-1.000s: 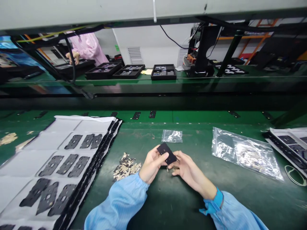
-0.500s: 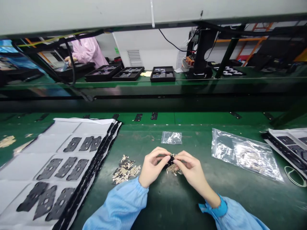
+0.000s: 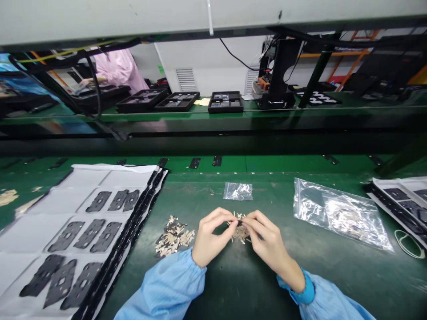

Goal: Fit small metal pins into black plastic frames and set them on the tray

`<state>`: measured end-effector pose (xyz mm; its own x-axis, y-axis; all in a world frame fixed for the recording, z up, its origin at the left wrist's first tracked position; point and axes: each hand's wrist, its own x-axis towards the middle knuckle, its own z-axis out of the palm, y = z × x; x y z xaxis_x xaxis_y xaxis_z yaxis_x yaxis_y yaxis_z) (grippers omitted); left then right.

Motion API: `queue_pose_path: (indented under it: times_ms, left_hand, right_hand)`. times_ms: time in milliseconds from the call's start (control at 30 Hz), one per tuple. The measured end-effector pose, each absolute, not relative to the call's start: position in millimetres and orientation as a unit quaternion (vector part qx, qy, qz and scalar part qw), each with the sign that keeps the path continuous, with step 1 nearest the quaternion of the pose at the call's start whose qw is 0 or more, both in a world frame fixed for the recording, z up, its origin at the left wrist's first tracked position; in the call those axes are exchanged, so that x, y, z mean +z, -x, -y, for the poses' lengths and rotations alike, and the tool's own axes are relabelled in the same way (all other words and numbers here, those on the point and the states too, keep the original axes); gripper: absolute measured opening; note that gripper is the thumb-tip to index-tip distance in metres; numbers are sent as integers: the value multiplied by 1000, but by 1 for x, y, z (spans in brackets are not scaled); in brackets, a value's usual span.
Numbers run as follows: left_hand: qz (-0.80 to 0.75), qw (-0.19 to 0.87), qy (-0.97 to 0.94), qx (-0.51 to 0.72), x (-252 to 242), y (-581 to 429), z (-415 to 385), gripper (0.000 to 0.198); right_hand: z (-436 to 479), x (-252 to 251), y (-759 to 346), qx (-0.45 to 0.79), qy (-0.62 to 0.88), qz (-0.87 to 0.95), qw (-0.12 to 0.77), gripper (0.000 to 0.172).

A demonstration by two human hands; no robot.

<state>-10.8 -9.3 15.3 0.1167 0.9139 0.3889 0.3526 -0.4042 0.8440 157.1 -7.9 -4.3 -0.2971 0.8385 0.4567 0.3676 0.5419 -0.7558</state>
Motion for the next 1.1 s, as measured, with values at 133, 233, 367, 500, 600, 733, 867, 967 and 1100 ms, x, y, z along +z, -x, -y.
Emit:
queue_pose_path:
  times_ms: [133,233,367,500,600,733,867,967,1100]
  left_hand:
    - [-460,270,-699,476,14,10,11,14]
    - [-458,269,-703,473,13,10,12,15]
    - [-449,251,-720,466,11,10,13,17]
    - [-444,209,-744,454,8,9,15,19]
    - [-438,181,-765,436,3,9,17,23]
    - [-424,164,-784,423,1,8,18,28]
    - [-446,288,-705,470,6,8,16,30]
    - [-462,427,-592,505,11,8,12,25]
    - [-427,472,-584,504,11,9,8,13]
  right_hand:
    - [10,-6,-158,236,402,775,426,25]
    - [11,-6,-159,212,400,787,419,26]
    - [11,-7,-159,180,397,802,409,28]
    - [13,-9,-159,166,400,808,399,30]
    - [15,-10,-158,160,403,807,400,29]
    - [16,-7,-155,206,406,780,429,25]
    - [13,0,-153,307,422,715,465,21]
    - [12,5,-154,375,424,671,479,14]
    - [13,8,-155,450,415,626,482,12]
